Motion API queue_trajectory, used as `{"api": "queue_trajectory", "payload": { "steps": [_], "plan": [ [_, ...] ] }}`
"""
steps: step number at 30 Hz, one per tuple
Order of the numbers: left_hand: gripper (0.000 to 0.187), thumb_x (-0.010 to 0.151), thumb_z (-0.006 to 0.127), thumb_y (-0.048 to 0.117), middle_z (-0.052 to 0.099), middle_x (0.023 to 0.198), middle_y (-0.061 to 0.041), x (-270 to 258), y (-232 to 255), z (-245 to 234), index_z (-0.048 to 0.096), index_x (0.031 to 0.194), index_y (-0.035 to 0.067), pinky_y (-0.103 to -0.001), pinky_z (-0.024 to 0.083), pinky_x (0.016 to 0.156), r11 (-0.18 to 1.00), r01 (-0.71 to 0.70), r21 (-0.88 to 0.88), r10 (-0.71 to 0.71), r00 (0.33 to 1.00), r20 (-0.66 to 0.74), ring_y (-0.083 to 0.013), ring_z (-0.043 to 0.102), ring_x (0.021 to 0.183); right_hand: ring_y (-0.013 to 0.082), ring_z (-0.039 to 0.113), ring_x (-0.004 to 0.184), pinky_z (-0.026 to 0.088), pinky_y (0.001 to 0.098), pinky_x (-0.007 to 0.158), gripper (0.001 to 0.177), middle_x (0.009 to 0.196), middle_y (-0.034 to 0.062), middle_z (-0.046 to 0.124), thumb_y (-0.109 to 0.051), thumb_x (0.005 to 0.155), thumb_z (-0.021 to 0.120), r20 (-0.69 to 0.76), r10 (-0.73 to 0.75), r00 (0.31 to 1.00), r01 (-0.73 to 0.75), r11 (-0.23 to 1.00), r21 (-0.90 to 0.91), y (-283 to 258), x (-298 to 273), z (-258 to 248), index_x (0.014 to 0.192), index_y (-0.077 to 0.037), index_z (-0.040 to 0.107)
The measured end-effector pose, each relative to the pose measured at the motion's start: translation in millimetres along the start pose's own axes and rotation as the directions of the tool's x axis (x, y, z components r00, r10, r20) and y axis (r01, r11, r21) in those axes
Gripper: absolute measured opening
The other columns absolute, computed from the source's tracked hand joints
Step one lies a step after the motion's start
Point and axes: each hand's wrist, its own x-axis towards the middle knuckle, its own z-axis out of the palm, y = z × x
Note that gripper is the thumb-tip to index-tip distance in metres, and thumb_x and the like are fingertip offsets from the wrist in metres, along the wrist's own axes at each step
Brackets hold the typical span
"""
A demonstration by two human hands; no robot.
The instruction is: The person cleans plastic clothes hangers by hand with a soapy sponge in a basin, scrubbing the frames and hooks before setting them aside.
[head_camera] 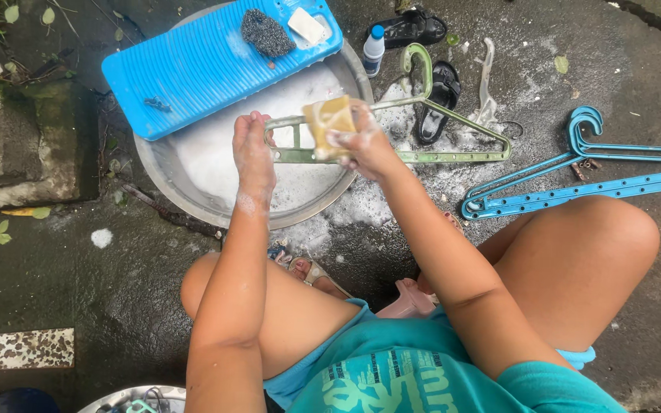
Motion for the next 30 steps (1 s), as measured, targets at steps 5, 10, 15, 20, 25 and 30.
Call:
{"api": "queue_trajectory", "payload": {
  "steps": [5, 10, 15, 20, 25, 30],
  "plan": [
    [0.016, 0.100, 0.061, 0.021, 0.054, 0.096, -0.006, -1, 11, 7, 0.055, 0.104, 0.007, -0.040, 0.056, 0.077, 0.909, 0.175, -0.379, -0.177, 0.984, 0.031, -0.0147, 0.054, 0.081, 0.0251, 0.063, 0.068, 0.043, 0.0327, 0.043, 0.077, 0.111, 0.0281, 0.064, -0.014, 0.088, 0.074, 0.051, 0.075, 0.996, -0.058, 0.961, -0.270, 10, -9, 43, 0.149, -0.015, 0.029],
    [0.020, 0.102, 0.061, 0.021, 0.056, 0.099, -0.009, 2, 7, 5, 0.054, 0.107, 0.003, -0.039, 0.053, 0.079, 0.874, 0.205, -0.442, -0.209, 0.977, 0.039, -0.0192, 0.058, 0.090, 0.0510, 0.061, 0.116, 0.055, 0.0504, 0.094, 0.068, 0.135, 0.0348, 0.048, -0.040, 0.083, 0.075, 0.475, -0.698, 0.536, 0.572, -0.114, -0.812, 34, -22, 50, 0.137, -0.005, 0.053],
    [0.021, 0.100, 0.063, 0.018, 0.059, 0.105, -0.010, 5, -6, 1, 0.055, 0.112, 0.003, -0.041, 0.056, 0.084, 0.901, 0.185, -0.393, -0.165, 0.983, 0.085, -0.0229, 0.060, 0.096, 0.0439, 0.066, 0.112, 0.057, 0.0486, 0.095, 0.058, 0.134, 0.0295, 0.058, -0.018, 0.081, 0.066, 0.314, -0.257, 0.914, 0.406, 0.601, -0.688, 17, 16, 21, 0.134, 0.002, 0.054],
    [0.036, 0.108, 0.054, 0.023, 0.062, 0.114, -0.015, -5, 4, 20, 0.057, 0.133, -0.004, -0.038, 0.053, 0.092, 0.882, 0.158, -0.443, -0.165, 0.986, 0.021, -0.0207, 0.062, 0.100, 0.0328, 0.060, 0.128, 0.054, 0.0436, 0.109, 0.043, 0.142, 0.0168, 0.057, -0.006, 0.081, 0.070, 0.373, -0.416, 0.829, 0.511, 0.835, -0.205, 6, 52, 13, 0.121, 0.000, 0.058],
    [0.034, 0.106, 0.051, 0.014, 0.064, 0.124, -0.017, -6, 10, 36, 0.053, 0.136, -0.003, -0.039, 0.053, 0.101, 0.850, 0.150, -0.505, -0.139, 0.989, 0.060, -0.0243, 0.065, 0.111, 0.0350, 0.065, 0.126, 0.056, 0.0371, 0.095, 0.004, 0.151, 0.0159, 0.059, -0.002, 0.084, 0.068, 0.679, -0.411, 0.609, 0.793, 0.292, -0.534, -1, 60, 30, 0.081, -0.003, 0.064],
    [0.031, 0.105, 0.051, 0.007, 0.065, 0.124, -0.018, -1, 3, 38, 0.055, 0.135, -0.003, -0.039, 0.052, 0.102, 0.870, 0.072, -0.487, -0.093, 0.995, -0.020, -0.0252, 0.065, 0.111, 0.0380, 0.066, 0.108, 0.053, 0.0441, 0.088, 0.012, 0.132, 0.0191, 0.065, -0.011, 0.081, 0.076, 0.733, -0.482, 0.480, 0.778, -0.152, -0.610, 12, 67, 40, 0.089, -0.007, 0.069]
  ]
}}
